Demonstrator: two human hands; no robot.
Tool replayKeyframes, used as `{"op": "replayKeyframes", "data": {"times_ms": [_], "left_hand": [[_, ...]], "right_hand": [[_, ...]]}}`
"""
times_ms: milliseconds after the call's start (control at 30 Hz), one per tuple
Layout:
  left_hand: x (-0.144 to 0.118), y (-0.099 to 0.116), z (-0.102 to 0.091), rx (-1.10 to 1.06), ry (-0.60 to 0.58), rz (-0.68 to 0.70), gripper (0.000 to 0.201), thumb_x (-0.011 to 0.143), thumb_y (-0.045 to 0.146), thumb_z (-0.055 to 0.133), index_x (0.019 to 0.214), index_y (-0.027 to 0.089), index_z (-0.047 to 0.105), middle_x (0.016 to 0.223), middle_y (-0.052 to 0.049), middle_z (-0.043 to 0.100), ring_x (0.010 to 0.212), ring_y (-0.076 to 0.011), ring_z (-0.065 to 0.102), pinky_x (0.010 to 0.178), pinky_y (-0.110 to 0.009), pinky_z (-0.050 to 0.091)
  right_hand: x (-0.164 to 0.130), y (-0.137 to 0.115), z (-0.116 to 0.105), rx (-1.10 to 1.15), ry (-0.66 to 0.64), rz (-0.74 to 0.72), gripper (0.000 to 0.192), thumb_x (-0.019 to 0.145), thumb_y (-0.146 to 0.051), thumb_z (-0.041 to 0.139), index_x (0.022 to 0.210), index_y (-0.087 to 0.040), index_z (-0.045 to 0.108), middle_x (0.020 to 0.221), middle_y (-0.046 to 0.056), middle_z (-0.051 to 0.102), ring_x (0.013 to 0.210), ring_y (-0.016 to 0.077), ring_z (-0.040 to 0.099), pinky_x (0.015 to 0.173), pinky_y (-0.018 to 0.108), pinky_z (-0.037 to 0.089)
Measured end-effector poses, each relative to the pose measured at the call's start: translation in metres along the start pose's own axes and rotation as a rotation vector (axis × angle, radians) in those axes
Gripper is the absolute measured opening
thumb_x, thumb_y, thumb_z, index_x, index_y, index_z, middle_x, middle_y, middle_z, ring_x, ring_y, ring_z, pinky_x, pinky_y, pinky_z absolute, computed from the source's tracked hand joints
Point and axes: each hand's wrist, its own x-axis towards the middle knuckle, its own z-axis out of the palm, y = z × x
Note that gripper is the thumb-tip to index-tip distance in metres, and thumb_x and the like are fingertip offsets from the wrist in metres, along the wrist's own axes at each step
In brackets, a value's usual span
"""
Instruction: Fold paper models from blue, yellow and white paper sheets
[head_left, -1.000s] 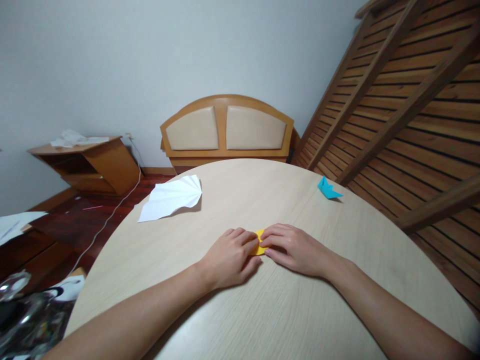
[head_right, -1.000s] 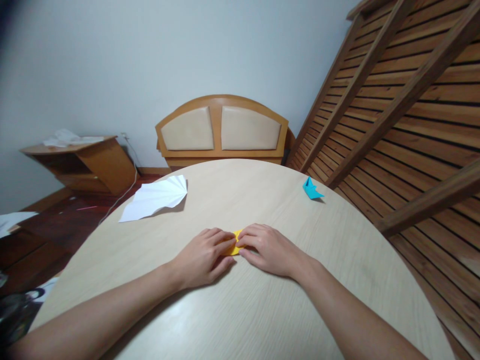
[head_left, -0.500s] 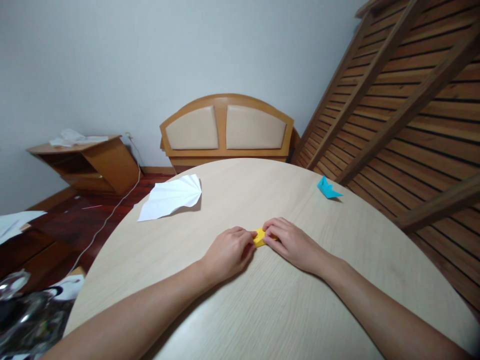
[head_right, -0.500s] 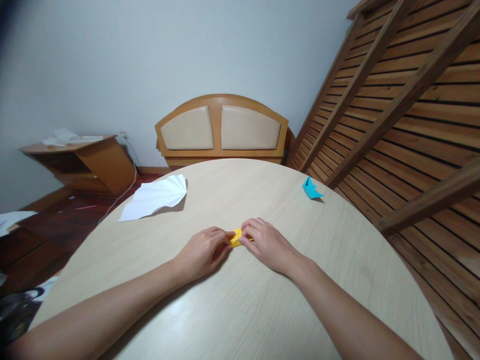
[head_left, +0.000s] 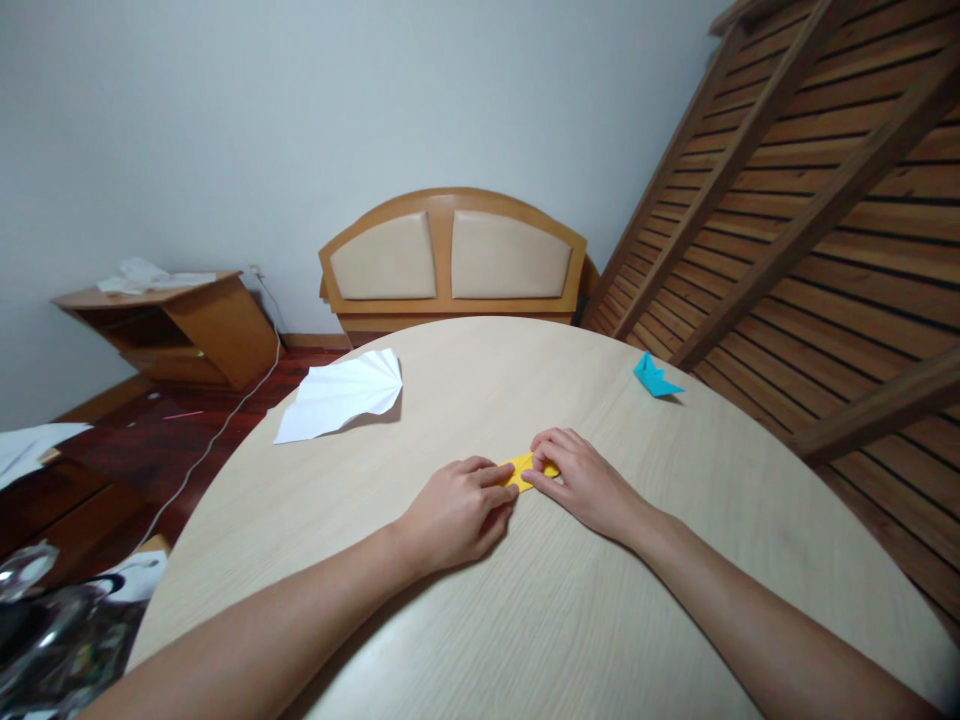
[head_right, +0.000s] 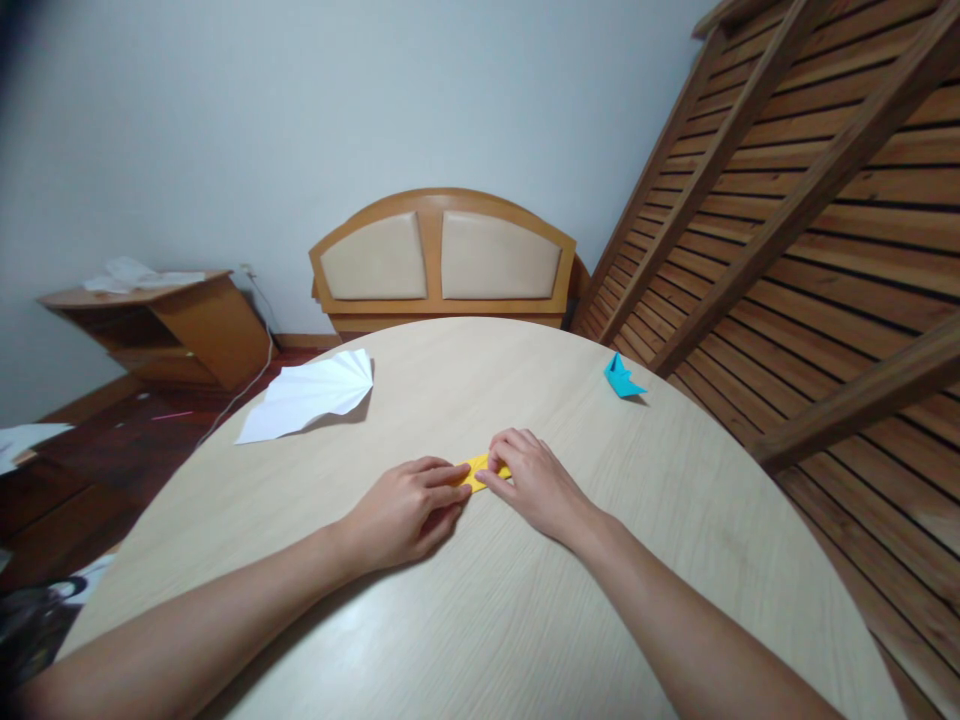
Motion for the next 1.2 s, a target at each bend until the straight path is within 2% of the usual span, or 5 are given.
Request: {"op": "replayKeyframes", "data": {"times_ms": [267,433,600,1000,1200], "left_hand": [[0.000,0.009,0.004,0.056,-0.006,-0.026,0.023,0.097,0.020,0.043,0.103,0.016,0.065,0.114,-0.013,0.070,0.110,-0.0265,0.065,0.096,-0.042,0.055],[-0.002,0.002,0.009,0.063,0.021,-0.067,0.025,0.098,0.020,0.043,0.113,0.015,0.063,0.125,-0.014,0.068,0.119,-0.0264,0.062,0.099,-0.042,0.054],[-0.001,-0.004,0.010,0.101,0.027,-0.115,0.032,0.098,0.021,0.045,0.125,0.013,0.060,0.133,-0.015,0.064,0.125,-0.0279,0.059,0.105,-0.045,0.049],[-0.001,-0.004,0.009,0.063,0.007,-0.139,0.032,0.097,0.024,0.048,0.123,0.012,0.061,0.137,-0.017,0.061,0.129,-0.0298,0.054,0.110,-0.048,0.044],[0.001,-0.008,0.010,-0.002,-0.011,-0.035,0.043,0.098,0.024,0.046,0.139,0.011,0.051,0.147,-0.016,0.053,0.140,-0.0261,0.044,0.119,-0.044,0.035]], "right_hand": [[0.002,0.006,-0.011,-0.080,0.031,-0.004,0.012,0.096,-0.026,0.059,0.085,-0.021,0.061,0.099,0.006,0.067,0.097,0.0228,0.061,0.086,0.039,0.049],[-0.006,-0.014,-0.015,-0.132,-0.034,-0.134,0.029,0.102,-0.025,0.044,0.121,-0.023,0.066,0.125,0.010,0.069,0.119,0.0250,0.061,0.103,0.048,0.045],[-0.019,-0.034,-0.002,-0.192,-0.267,-0.056,0.064,0.102,-0.051,0.041,0.155,-0.015,0.036,0.161,0.016,0.033,0.150,0.0310,0.028,0.120,0.056,0.026],[-0.017,-0.019,-0.009,-0.350,-0.246,0.193,0.070,0.099,-0.059,0.040,0.154,-0.015,0.038,0.161,0.015,0.031,0.151,0.0366,0.019,0.119,0.063,0.023],[-0.015,-0.032,0.003,-0.244,-0.239,0.013,0.071,0.102,-0.058,0.030,0.158,-0.015,0.026,0.164,0.012,0.025,0.153,0.0273,0.019,0.123,0.053,0.021]]}}
